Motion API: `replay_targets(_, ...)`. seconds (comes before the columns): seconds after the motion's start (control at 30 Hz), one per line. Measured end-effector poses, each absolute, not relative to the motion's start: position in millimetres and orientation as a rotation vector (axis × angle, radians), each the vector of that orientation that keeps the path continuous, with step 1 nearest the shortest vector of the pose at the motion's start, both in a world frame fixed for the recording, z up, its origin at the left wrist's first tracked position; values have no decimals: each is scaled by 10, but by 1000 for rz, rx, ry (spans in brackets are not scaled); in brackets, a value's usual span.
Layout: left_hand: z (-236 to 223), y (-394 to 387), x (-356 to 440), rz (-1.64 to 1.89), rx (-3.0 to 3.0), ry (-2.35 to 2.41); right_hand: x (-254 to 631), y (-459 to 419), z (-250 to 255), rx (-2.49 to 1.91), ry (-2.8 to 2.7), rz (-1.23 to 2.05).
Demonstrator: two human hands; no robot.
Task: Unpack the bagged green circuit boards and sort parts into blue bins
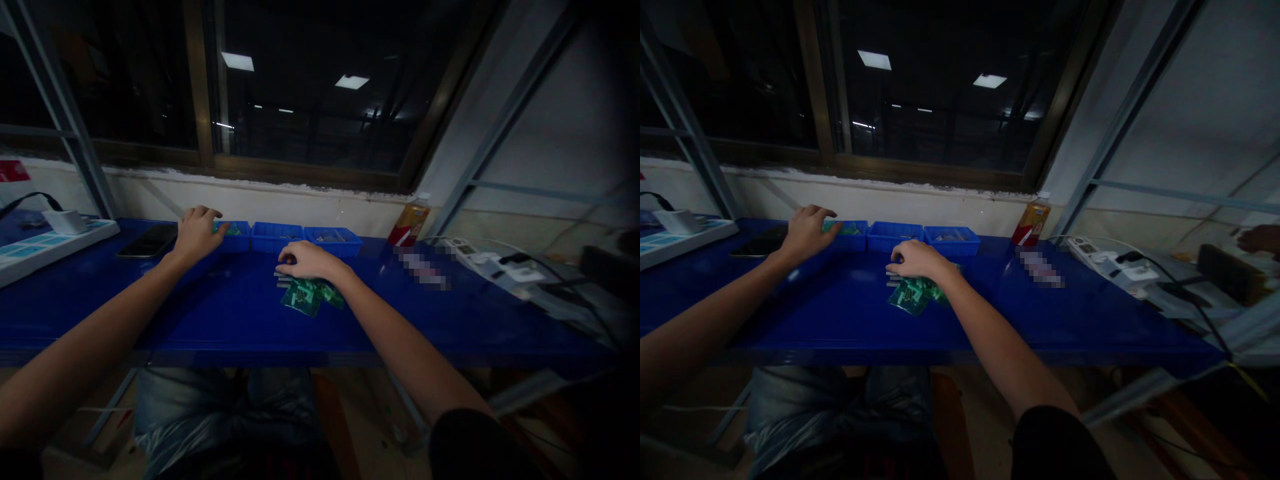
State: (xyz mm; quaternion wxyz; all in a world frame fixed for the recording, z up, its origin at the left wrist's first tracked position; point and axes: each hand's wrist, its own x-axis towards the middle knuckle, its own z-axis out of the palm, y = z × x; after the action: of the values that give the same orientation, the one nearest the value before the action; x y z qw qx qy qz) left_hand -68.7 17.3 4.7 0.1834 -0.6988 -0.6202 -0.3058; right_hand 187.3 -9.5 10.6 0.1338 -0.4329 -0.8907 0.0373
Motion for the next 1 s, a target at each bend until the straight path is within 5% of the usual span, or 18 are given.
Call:
replay_targets(0.3,-82,-38,-148,-863,-2685,-1138,1738,-109,30,-1463,-2644,190)
replay_targets(0.77,-356,10,-16,-729,-2964,-1123,1696,-138,-78,-1425,-2541,43)
replay_targets(1.0,-359,31,-27,-659,-2925,-1185,1701,-112,-75,-1310,-2497,247)
